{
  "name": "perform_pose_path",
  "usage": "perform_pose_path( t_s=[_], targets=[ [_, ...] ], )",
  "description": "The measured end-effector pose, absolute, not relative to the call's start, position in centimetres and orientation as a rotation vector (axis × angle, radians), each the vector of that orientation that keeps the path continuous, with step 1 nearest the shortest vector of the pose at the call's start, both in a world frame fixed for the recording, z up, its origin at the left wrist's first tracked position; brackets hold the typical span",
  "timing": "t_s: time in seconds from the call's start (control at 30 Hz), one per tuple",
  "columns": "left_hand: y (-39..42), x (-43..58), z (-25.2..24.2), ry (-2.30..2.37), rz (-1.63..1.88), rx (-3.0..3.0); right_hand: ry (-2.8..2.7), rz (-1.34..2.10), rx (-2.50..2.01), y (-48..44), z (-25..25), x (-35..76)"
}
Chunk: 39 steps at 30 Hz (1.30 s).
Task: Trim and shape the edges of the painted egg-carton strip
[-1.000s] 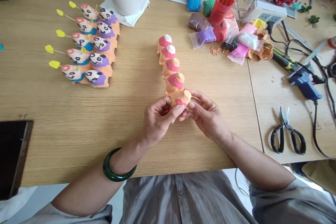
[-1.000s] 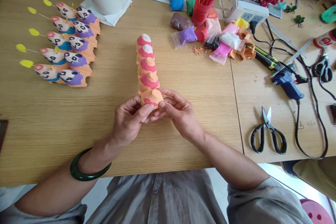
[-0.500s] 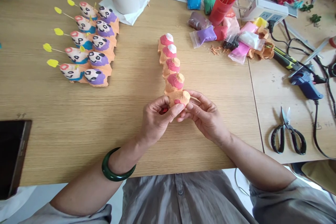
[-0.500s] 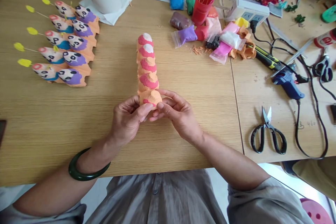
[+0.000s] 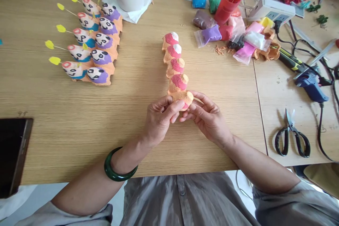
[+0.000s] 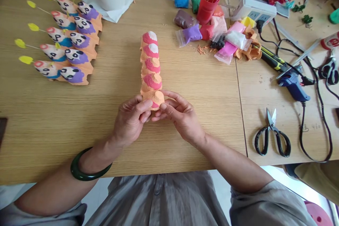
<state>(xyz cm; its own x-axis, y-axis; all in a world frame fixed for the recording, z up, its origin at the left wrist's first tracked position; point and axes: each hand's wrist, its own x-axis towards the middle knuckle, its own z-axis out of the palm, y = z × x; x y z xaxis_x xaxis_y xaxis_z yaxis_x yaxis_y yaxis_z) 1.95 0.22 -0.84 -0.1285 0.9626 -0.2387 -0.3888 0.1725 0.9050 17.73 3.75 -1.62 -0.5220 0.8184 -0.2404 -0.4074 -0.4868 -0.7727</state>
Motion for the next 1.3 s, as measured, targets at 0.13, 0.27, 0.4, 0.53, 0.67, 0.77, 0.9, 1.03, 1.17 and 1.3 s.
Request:
perform_pose_path(
  t_s=[0.13,0.27,0.4,0.53,0.67,0.77,0.9,1.03,1.17,1.3],
  targets=[
    [0.34,1.85,-0.84,1.165,1.311,0.667,-0.849,2.057,-0.779,3.77,-1.66,17.68],
    [0.48,1.72,-0.8,1.163,1.293,0.679,-0.855,2.055,-0.777,3.78,-1.68,17.63],
    [0.43,1.79,-0.76,1.192,1.274,0.686,-0.871,2.045,-0.789,3.8,-1.74,17.65],
    [0.35,1.9,-0.91,1.193,1.294,0.691,-0.89,2.034,-0.79,3.92,-1.67,17.69],
    [0.32,1.8,-0.91,1.166,1.275,0.659,-0.895,2.018,-0.788,4.06,-1.48,17.7],
    [0.26,1.67,-0.9,1.159,1.263,0.676,-0.906,2.008,-0.815,4.1,-1.4,17.71],
    [0.24,1.67,-1.01,1.211,1.249,0.678,-0.914,1.992,-0.842,4.11,-1.36,17.69],
    [0.4,1.8,-0.99,1.18,1.28,0.673,-0.901,1.995,-0.834,4.08,-1.3,17.57],
    [0.46,1.83,-0.9,1.185,1.298,0.704,-0.883,2.003,-0.801,4.05,-1.26,17.5],
    [0.27,1.68,-1.1,1.176,1.269,0.697,-0.914,1.969,-0.83,4.11,-1.27,17.63]
  ],
)
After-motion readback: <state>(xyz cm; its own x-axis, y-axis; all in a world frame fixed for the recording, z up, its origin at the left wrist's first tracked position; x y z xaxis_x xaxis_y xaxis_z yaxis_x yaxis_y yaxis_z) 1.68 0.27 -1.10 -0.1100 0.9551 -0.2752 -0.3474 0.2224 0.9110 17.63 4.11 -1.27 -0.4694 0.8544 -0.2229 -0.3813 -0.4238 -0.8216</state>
